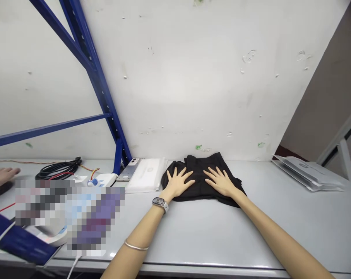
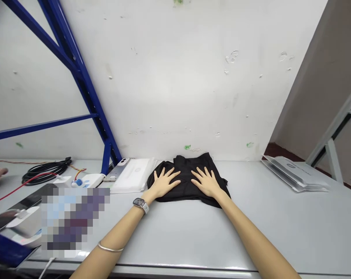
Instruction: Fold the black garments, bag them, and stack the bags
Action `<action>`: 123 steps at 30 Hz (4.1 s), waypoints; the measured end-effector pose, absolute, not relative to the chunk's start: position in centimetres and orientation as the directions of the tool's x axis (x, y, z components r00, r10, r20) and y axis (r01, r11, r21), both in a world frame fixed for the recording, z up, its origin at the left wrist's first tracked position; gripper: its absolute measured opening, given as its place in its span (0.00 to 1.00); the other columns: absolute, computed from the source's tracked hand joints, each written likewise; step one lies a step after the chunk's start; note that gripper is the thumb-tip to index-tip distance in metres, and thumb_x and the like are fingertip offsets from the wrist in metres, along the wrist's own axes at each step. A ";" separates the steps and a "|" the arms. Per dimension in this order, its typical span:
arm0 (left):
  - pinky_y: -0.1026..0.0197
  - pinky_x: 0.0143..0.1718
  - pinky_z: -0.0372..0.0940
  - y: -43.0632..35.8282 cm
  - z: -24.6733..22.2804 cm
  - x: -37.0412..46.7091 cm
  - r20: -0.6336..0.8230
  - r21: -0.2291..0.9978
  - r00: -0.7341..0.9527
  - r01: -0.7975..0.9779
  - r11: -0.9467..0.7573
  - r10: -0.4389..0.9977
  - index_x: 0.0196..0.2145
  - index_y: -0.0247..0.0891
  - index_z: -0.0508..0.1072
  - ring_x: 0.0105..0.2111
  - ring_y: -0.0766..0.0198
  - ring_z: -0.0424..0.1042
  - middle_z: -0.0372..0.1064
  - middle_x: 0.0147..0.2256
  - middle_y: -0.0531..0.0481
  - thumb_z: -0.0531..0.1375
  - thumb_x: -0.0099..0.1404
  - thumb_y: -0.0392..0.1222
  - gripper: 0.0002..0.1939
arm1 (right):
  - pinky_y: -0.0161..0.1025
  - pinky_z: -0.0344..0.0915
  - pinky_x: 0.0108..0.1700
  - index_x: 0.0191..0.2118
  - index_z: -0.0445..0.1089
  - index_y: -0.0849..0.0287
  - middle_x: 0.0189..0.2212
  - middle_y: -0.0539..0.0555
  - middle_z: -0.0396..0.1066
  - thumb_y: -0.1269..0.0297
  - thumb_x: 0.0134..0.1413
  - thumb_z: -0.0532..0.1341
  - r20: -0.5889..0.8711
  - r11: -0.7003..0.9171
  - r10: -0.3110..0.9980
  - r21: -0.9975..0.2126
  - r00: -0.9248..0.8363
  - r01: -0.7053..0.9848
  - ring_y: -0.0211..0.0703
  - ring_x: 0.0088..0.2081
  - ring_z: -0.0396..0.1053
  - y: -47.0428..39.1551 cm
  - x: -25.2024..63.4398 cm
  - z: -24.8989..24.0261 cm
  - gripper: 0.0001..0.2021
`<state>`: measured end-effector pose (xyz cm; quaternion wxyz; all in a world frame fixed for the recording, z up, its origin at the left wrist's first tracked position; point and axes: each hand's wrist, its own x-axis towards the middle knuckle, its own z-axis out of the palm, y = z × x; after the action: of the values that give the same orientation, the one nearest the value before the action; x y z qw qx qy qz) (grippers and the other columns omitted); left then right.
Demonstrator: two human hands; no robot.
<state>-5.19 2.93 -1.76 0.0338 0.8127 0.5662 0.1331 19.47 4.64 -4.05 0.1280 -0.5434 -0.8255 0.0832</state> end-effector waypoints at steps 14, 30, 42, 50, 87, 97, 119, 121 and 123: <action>0.22 0.55 0.35 3.7 -2.2 -5.1 0.170 0.203 0.320 0.914 -0.351 0.932 0.61 0.63 0.55 0.64 0.35 0.41 0.47 0.65 0.54 0.43 0.65 0.67 0.29 | 0.62 0.35 0.64 0.65 0.47 0.39 0.68 0.46 0.41 0.38 0.60 0.39 0.108 0.386 0.923 -0.256 -0.370 0.886 0.57 0.67 0.33 5.6 19.6 -4.5 0.30; 0.23 0.56 0.32 3.4 -1.9 -5.3 0.116 0.213 0.341 0.909 -0.359 0.933 0.62 0.61 0.53 0.64 0.36 0.39 0.43 0.66 0.55 0.41 0.65 0.68 0.30 | 0.59 0.35 0.65 0.66 0.44 0.41 0.68 0.45 0.37 0.37 0.59 0.34 0.053 0.365 0.931 -0.200 -0.362 0.909 0.56 0.68 0.31 4.5 19.3 -3.7 0.33; 0.24 0.57 0.33 3.4 -1.6 -5.3 0.109 0.192 0.341 0.914 -0.356 0.934 0.62 0.62 0.52 0.64 0.37 0.41 0.44 0.66 0.55 0.42 0.65 0.67 0.30 | 0.59 0.35 0.64 0.66 0.46 0.42 0.68 0.47 0.38 0.37 0.59 0.35 0.075 0.367 0.930 -0.221 -0.359 0.904 0.57 0.67 0.32 4.3 19.2 -3.6 0.33; 0.24 0.57 0.33 3.2 -1.6 -5.3 0.105 0.200 0.338 0.914 -0.353 0.935 0.62 0.61 0.52 0.65 0.38 0.40 0.44 0.66 0.55 0.42 0.65 0.67 0.30 | 0.58 0.35 0.65 0.66 0.46 0.44 0.68 0.48 0.40 0.38 0.60 0.35 0.099 0.372 0.928 -0.216 -0.359 0.903 0.57 0.67 0.33 4.0 19.2 -3.7 0.33; 0.25 0.57 0.37 3.0 -1.5 -5.1 0.180 0.162 0.377 0.900 -0.405 0.909 0.65 0.61 0.40 0.65 0.39 0.41 0.39 0.67 0.53 0.44 0.67 0.63 0.31 | 0.58 0.38 0.65 0.66 0.39 0.37 0.68 0.45 0.36 0.50 0.66 0.39 0.256 0.542 0.829 -0.155 -0.496 0.826 0.51 0.68 0.34 3.5 19.1 -3.2 0.25; 0.26 0.58 0.35 2.6 -1.0 -4.8 0.267 0.013 0.532 0.832 -0.555 0.804 0.64 0.66 0.39 0.65 0.46 0.43 0.38 0.67 0.58 0.46 0.71 0.52 0.28 | 0.57 0.40 0.65 0.67 0.37 0.37 0.68 0.45 0.37 0.53 0.67 0.42 0.306 0.579 0.789 -0.081 -0.532 0.812 0.49 0.67 0.36 3.5 19.0 -3.3 0.25; 0.28 0.59 0.35 2.4 -0.9 -4.6 0.285 -0.011 0.545 0.824 -0.566 0.788 0.64 0.65 0.43 0.63 0.47 0.50 0.39 0.67 0.57 0.46 0.71 0.50 0.26 | 0.57 0.43 0.64 0.67 0.38 0.38 0.67 0.47 0.43 0.53 0.66 0.42 0.303 0.584 0.787 -0.087 -0.537 0.807 0.49 0.67 0.41 3.5 19.0 -3.2 0.25; 0.28 0.59 0.35 2.4 -1.0 -4.6 0.287 -0.011 0.549 0.821 -0.571 0.785 0.64 0.65 0.44 0.63 0.48 0.50 0.39 0.67 0.57 0.46 0.71 0.50 0.26 | 0.56 0.43 0.64 0.67 0.39 0.38 0.67 0.47 0.43 0.53 0.66 0.42 0.305 0.584 0.786 -0.081 -0.538 0.807 0.49 0.67 0.41 3.5 19.0 -3.2 0.25; 0.29 0.60 0.34 2.4 -1.0 -4.6 0.289 -0.009 0.552 0.819 -0.574 0.782 0.64 0.65 0.45 0.62 0.49 0.50 0.39 0.67 0.57 0.46 0.71 0.49 0.25 | 0.56 0.43 0.64 0.67 0.39 0.39 0.67 0.47 0.43 0.53 0.66 0.42 0.308 0.587 0.782 -0.073 -0.542 0.806 0.49 0.67 0.42 3.5 19.0 -3.3 0.25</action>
<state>-4.62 2.39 -1.00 -0.0716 0.8779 0.4561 0.1274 19.00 3.54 -3.28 0.1556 -0.4528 -0.8771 -0.0388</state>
